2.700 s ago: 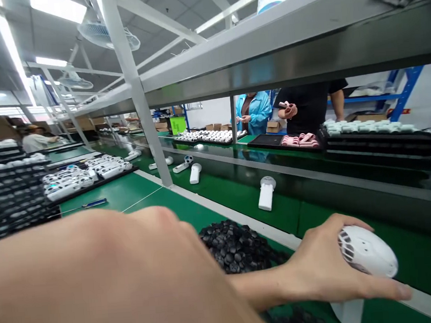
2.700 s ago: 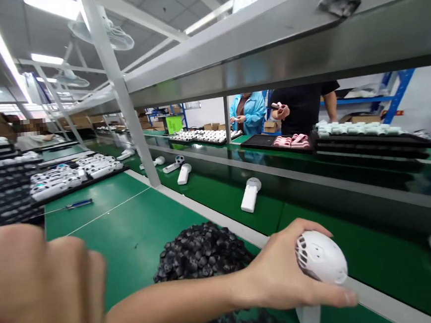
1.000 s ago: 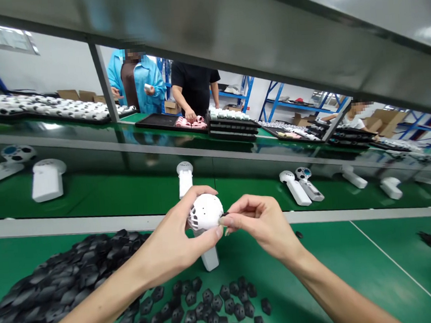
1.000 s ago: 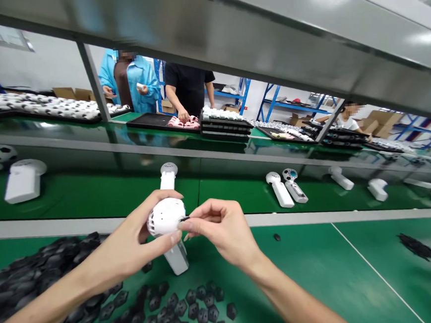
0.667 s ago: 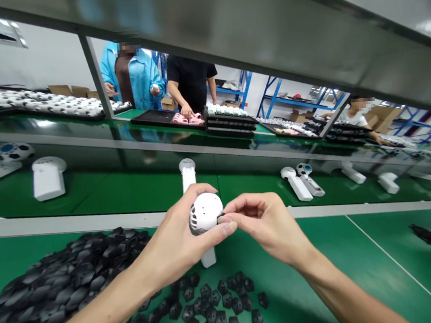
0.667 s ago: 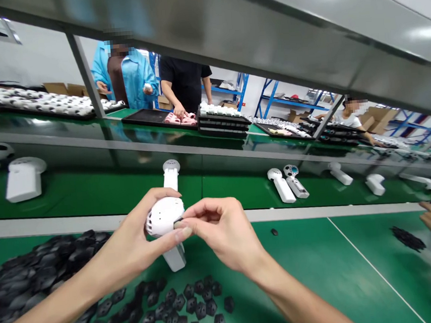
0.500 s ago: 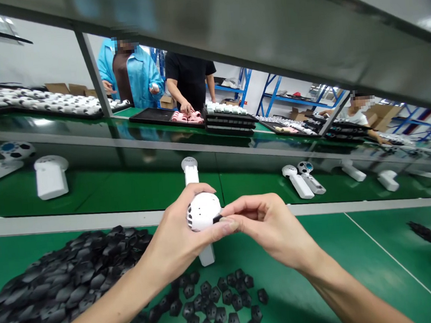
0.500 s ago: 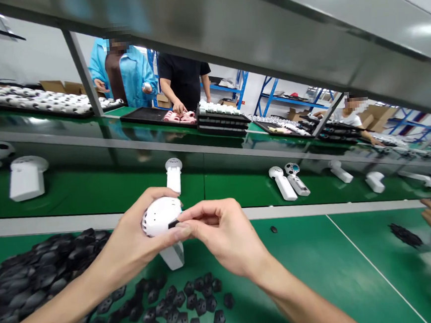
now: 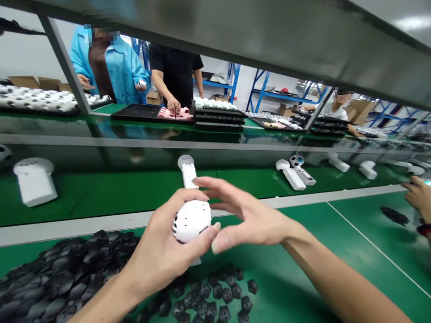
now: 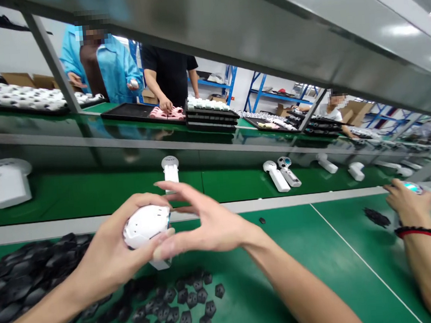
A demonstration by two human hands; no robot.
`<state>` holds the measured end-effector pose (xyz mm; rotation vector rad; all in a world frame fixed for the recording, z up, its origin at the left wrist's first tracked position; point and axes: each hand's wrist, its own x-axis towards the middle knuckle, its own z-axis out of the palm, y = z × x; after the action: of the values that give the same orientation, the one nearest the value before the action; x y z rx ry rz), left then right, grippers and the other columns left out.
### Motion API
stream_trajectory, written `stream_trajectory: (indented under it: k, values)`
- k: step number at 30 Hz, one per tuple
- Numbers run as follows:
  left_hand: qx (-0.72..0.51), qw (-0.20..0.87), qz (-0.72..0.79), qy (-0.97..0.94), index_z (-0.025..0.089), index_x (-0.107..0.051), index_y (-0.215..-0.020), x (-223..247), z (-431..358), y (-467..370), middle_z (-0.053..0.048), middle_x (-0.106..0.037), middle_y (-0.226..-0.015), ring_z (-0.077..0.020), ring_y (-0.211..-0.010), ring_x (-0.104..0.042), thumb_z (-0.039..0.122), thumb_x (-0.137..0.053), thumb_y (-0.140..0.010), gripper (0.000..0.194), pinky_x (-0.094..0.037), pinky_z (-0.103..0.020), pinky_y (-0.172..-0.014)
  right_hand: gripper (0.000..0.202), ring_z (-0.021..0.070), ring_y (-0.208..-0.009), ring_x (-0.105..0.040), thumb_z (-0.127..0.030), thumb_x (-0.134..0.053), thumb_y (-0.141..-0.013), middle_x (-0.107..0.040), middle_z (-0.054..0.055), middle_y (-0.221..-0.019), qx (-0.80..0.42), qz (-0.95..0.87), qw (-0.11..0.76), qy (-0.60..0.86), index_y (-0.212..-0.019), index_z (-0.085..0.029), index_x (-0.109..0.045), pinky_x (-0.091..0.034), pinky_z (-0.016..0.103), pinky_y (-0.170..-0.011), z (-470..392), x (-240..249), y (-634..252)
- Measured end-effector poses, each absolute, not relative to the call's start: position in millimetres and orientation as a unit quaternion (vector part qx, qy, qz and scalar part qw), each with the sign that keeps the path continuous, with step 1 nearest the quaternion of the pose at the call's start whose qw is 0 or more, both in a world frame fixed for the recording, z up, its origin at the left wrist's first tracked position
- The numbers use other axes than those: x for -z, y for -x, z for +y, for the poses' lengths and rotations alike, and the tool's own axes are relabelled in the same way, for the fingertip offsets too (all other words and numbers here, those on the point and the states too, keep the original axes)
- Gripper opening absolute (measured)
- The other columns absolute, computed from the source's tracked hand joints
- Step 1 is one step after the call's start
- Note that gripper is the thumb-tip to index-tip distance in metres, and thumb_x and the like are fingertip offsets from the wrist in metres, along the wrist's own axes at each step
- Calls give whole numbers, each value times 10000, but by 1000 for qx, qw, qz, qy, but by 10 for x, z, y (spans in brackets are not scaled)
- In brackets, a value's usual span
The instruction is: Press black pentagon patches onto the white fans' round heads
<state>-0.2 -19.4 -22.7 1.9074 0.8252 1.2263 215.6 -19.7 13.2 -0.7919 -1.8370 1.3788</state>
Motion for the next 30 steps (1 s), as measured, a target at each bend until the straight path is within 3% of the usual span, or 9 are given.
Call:
stream_trajectory:
  k: [2, 5, 10, 12, 15, 19, 23, 27, 30]
  values:
    - [-481, 333, 300, -753, 262, -663, -1125, 207, -209, -24, -20, -736, -1020, -142, -695, -683, 343, -779, -917, 251, -540, -207, -571, 1006, 283, -1426, -590, -285, -995, -693, -620, 74, -1512, -584, -703, 324, 246, -1569, -296, -502, -497, 422, -1205, -122, -5, -2066]
    - [-481, 326, 301, -756, 262, -676, -1113, 145, -203, -52, -27, -754, -1081, -174, -800, -728, 334, -776, -899, 246, -586, -234, -655, 888, 302, -1330, -659, -294, -986, -697, -689, 74, -1391, -587, -700, 340, 226, -1485, -251, -580, -536, 443, -1162, -76, 106, -1978]
    - [-504, 318, 390, -702, 232, -685, -1040, 45, -97, -54, -17, -729, -891, -175, -658, -653, 445, -848, -764, 385, -518, -247, -531, 668, 250, -1238, -698, -367, -866, -871, -650, 94, -1463, -418, -729, 404, 361, -1468, -245, -594, -575, 385, -1066, -181, 90, -2182]
    - [-507, 303, 430, -683, 217, -694, -1050, 20, -54, -36, -8, -718, -860, -163, -640, -625, 471, -859, -723, 446, -482, -230, -522, 380, 205, -1027, -745, -321, -811, -928, -750, 78, -1262, -314, -755, 350, 456, -1282, -217, -722, -595, 337, -910, -287, 93, -2353]
    - [-490, 295, 465, -676, 204, -716, -1064, -13, -21, -11, -12, -723, -922, -149, -696, -613, 507, -830, -758, 445, -458, -204, -566, 72, 180, -836, -740, -220, -811, -921, -801, 38, -939, -283, -788, 169, 520, -985, -187, -805, -545, 295, -767, -484, 163, -2569]
    - [-467, 305, 480, -678, 214, -730, -1065, -49, -15, -13, -12, -691, -874, -140, -643, -561, 611, -801, -782, 493, -396, -200, -510, 154, 229, -928, -751, -255, -846, -918, -812, 76, -1033, -261, -801, 75, 534, -1049, -182, -811, -516, 326, -791, -688, 318, -2668]
    - [-454, 302, 500, -673, 220, -734, -1080, -76, -16, 8, -20, -692, -891, -132, -624, -541, 641, -820, -751, 541, -381, -185, -495, 222, 230, -938, -739, -325, -870, -905, -796, 82, -1068, -260, -806, 88, 524, -1064, -188, -799, -506, 327, -796, -741, 416, -2622]
    - [-431, 312, 504, -680, 229, -740, -1107, -109, -12, 78, -22, -711, -900, -143, -639, -559, 654, -802, -770, 546, -379, -173, -494, 95, 200, -861, -740, -204, -873, -880, -795, 50, -929, -328, -783, 111, 516, -884, -180, -781, -495, 294, -767, -720, 425, -2581]
    - [-426, 319, 494, -688, 232, -736, -1085, -115, 2, 114, -25, -735, -921, -154, -655, -592, 653, -786, -788, 518, -396, -184, -497, 49, 172, -769, -759, -172, -807, -920, -793, 22, -830, -373, -754, 135, 523, -925, -177, -758, -523, 265, -722, -699, 400, -2593]
